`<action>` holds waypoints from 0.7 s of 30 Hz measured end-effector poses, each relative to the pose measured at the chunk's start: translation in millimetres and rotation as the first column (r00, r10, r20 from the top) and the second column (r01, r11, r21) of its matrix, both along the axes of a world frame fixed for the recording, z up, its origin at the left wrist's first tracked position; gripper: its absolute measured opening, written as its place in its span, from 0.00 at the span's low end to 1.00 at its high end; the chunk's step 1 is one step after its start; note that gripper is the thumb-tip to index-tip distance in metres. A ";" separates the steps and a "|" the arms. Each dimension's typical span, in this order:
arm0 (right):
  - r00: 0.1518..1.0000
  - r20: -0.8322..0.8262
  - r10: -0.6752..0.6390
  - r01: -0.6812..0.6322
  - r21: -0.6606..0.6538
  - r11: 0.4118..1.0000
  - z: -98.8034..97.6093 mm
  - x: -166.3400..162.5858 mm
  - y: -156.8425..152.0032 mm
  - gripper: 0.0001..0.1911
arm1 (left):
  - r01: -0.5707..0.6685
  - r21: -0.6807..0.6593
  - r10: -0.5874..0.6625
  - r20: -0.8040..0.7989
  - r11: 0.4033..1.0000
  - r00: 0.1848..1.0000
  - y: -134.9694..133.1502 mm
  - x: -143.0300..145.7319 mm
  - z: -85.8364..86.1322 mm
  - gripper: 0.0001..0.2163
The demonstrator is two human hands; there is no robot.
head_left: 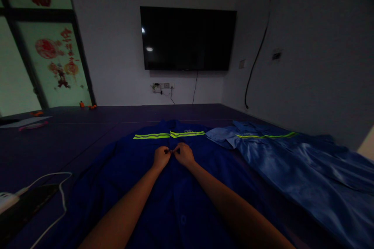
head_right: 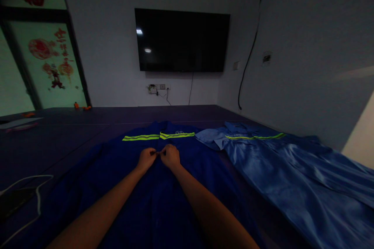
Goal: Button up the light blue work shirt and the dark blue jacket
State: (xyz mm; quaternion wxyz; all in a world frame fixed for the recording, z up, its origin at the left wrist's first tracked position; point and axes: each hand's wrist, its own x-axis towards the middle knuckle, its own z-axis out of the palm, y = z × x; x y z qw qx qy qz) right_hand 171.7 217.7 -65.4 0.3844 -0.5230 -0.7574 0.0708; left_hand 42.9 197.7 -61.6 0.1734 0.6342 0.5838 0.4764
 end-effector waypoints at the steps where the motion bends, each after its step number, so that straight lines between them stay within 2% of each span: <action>1: 1.000 -0.001 0.000 0.000 -0.004 1.000 0.3 0.1 -0.1 0.04 | -0.002 0.006 0.002 -0.002 1.000 1.000 -0.3 0.1 0.2 0.07; 13: 0.999 -0.019 -0.042 0.041 -0.048 0.998 9.7 -2.0 -3.9 0.07 | -0.037 0.123 0.031 0.054 0.992 0.998 -1.0 1.4 4.0 0.05; 21: 0.995 0.069 -0.067 0.074 -0.106 0.992 9.3 -3.5 -8.5 0.07 | 0.009 0.044 -0.008 -0.021 0.999 1.000 -2.3 1.8 3.4 0.06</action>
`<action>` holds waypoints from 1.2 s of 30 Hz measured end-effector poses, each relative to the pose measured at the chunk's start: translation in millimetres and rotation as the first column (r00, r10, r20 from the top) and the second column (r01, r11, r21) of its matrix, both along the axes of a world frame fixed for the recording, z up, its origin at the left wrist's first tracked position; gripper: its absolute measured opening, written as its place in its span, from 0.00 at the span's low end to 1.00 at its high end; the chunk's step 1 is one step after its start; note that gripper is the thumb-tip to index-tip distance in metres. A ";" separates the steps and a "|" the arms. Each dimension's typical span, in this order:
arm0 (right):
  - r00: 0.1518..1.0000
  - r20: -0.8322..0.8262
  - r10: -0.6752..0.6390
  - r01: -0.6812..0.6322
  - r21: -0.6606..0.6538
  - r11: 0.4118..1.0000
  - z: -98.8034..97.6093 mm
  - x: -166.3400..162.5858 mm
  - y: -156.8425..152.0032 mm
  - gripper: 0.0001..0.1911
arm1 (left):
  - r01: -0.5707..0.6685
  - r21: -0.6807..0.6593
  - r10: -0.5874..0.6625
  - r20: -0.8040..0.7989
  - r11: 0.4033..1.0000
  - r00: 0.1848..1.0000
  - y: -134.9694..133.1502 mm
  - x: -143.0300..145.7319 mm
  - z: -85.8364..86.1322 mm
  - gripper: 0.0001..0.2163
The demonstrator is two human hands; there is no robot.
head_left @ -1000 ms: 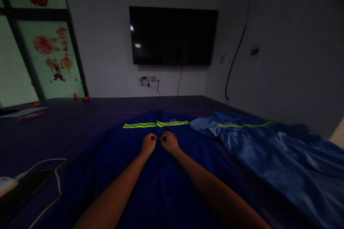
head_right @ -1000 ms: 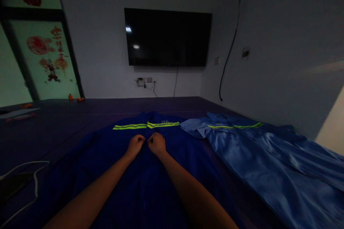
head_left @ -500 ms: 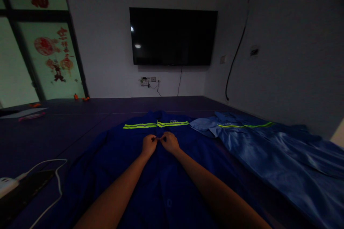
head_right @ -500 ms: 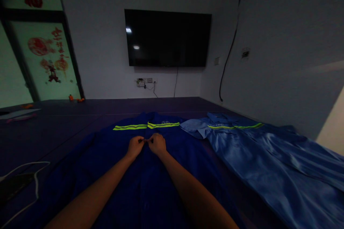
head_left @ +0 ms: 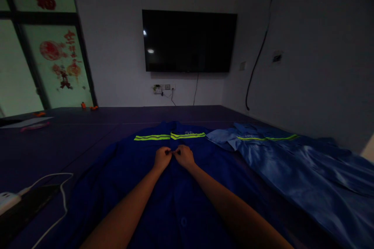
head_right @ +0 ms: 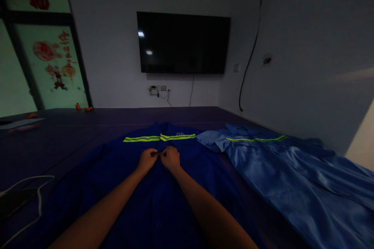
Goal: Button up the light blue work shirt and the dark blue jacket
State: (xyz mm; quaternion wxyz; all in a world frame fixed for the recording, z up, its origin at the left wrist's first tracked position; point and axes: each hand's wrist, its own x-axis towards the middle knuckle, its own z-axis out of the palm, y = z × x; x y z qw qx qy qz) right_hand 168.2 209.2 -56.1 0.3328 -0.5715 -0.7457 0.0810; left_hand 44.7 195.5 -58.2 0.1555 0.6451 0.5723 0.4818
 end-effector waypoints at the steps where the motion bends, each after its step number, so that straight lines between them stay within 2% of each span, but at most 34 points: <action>1: 1.000 0.010 -0.004 0.004 -0.003 1.000 0.4 -0.1 -0.3 0.07 | 0.000 0.002 0.000 -0.010 1.000 1.000 -0.4 0.3 0.2 0.07; 13: 1.000 0.019 -0.023 0.023 -0.014 1.000 0.2 -0.2 -1.4 0.08 | 0.111 0.087 -0.099 -0.126 0.990 0.987 -0.4 0.3 0.5 0.12; 25: 0.984 -0.161 0.077 -0.069 0.051 0.996 -5.9 1.9 7.7 0.07 | 0.064 0.058 -0.052 -0.193 0.996 0.980 -3.8 0.9 1.5 0.07; 36: 0.967 -0.216 0.134 -0.118 0.086 0.989 -16.1 3.9 16.1 0.07 | 0.066 0.064 -0.051 -0.212 0.996 0.976 -2.0 0.5 -0.4 0.04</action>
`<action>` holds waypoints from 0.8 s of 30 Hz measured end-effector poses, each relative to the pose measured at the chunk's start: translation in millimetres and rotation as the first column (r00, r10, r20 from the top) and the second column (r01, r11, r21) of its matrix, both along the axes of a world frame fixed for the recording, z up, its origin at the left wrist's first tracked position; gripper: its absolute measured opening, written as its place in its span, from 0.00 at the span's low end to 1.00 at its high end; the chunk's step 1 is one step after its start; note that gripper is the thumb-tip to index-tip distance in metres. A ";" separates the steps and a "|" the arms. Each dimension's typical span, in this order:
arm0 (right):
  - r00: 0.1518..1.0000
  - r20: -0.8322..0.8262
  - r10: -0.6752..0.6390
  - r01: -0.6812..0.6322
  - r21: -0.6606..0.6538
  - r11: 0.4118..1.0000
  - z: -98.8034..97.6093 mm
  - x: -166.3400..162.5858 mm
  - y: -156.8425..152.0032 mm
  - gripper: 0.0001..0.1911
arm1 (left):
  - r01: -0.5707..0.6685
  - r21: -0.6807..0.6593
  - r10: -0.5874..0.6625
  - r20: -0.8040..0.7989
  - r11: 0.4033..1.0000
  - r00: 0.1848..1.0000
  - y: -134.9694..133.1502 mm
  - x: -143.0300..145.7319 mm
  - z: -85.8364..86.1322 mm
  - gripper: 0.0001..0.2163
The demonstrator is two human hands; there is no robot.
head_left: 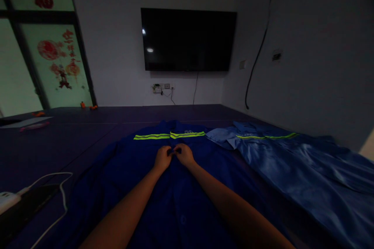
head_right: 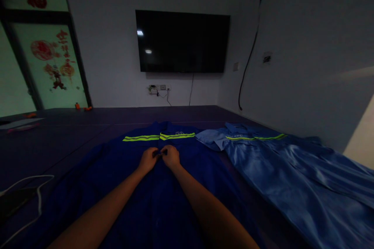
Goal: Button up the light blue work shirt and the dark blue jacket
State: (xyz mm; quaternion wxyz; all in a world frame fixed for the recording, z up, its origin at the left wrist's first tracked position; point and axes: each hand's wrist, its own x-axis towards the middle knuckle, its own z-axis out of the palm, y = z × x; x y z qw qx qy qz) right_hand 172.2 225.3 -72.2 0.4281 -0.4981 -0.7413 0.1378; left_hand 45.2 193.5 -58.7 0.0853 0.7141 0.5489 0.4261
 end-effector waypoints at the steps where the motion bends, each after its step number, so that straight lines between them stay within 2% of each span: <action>1: 1.000 -0.008 -0.001 0.001 -0.002 1.000 -0.2 -0.1 0.1 0.07 | 0.003 0.002 -0.003 -0.002 1.000 1.000 -0.1 -0.1 -0.1 0.04; 12: 0.999 0.036 -0.017 0.019 -0.054 0.998 6.2 0.5 -6.2 0.07 | -0.004 -0.015 0.004 -0.021 1.000 1.000 0.9 1.0 0.9 0.04; 24: 0.998 0.056 -0.012 0.015 -0.055 0.998 9.1 0.0 -8.8 0.06 | 0.015 -0.029 -0.016 -0.027 0.999 1.000 1.9 1.8 1.4 0.03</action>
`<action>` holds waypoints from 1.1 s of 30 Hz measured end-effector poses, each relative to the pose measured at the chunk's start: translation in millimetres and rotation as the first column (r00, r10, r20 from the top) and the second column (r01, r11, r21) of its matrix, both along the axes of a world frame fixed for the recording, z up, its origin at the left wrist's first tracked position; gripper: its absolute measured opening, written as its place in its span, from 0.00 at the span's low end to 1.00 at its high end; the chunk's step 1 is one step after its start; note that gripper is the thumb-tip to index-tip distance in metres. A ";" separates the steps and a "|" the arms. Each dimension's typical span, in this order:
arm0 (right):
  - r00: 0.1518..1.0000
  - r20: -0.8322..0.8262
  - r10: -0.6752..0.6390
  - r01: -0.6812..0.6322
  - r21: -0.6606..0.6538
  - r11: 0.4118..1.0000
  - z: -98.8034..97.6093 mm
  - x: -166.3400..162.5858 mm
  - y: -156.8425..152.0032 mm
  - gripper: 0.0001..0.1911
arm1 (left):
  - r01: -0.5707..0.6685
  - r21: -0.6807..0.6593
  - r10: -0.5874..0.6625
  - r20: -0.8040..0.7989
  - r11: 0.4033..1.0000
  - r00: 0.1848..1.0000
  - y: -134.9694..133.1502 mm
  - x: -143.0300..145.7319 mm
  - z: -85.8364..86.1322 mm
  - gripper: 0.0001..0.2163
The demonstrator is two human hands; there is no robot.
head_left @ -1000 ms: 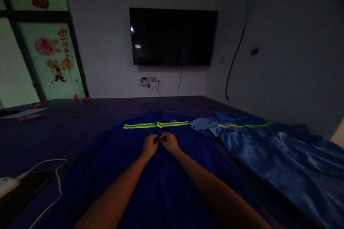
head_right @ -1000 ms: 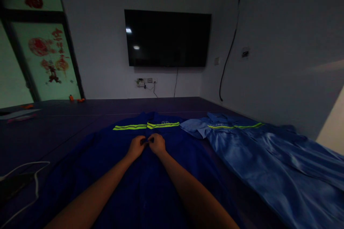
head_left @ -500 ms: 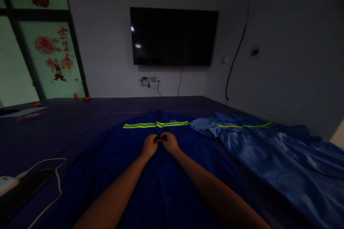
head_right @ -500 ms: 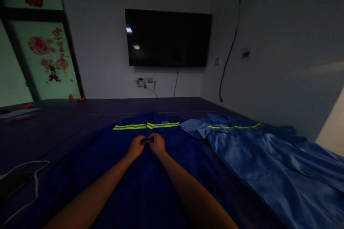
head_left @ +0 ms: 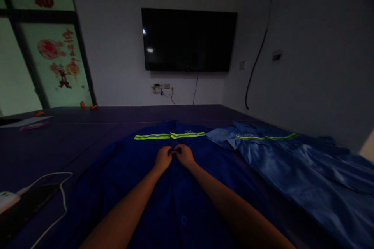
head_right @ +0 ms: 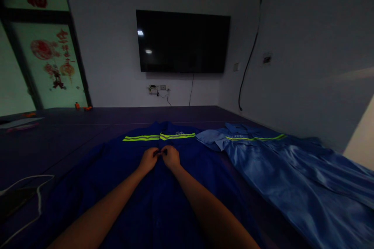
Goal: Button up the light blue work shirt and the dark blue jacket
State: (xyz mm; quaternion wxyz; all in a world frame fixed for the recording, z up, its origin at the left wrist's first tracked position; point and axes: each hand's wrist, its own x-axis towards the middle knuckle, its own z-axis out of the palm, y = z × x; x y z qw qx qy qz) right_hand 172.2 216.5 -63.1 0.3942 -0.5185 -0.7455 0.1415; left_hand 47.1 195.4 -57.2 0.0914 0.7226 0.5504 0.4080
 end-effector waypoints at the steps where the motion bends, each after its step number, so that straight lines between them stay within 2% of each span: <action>1: 1.000 0.000 0.000 0.000 0.000 1.000 0.2 0.0 -0.2 0.06 | 0.001 0.004 -0.001 -0.003 1.000 1.000 -0.1 0.0 0.0 0.03; 12: 0.999 0.051 0.007 -0.007 -0.005 1.000 2.0 0.7 -1.2 0.07 | -0.010 -0.016 0.009 -0.033 1.000 0.999 -2.4 0.8 3.3 0.04; 19: 0.980 0.106 0.171 -0.172 0.007 0.985 7.4 9.6 3.0 0.07 | -0.001 -0.042 -0.001 -0.038 0.999 0.999 -3.0 0.8 4.5 0.05; 25: 0.980 0.133 0.147 -0.149 0.006 0.989 7.9 9.9 1.5 0.06 | 0.017 -0.018 -0.018 -0.028 1.000 0.999 -2.3 0.3 3.3 0.06; 30: 0.978 0.147 0.148 -0.154 0.035 0.987 7.5 8.5 -1.8 0.17 | 0.013 -0.027 -0.014 -0.034 1.000 0.999 -1.7 0.1 3.7 0.08; 33: 0.961 0.214 0.176 -0.190 0.051 0.980 8.6 7.9 -4.3 0.22 | 0.009 -0.020 -0.010 -0.040 1.000 0.999 -2.1 0.1 4.7 0.08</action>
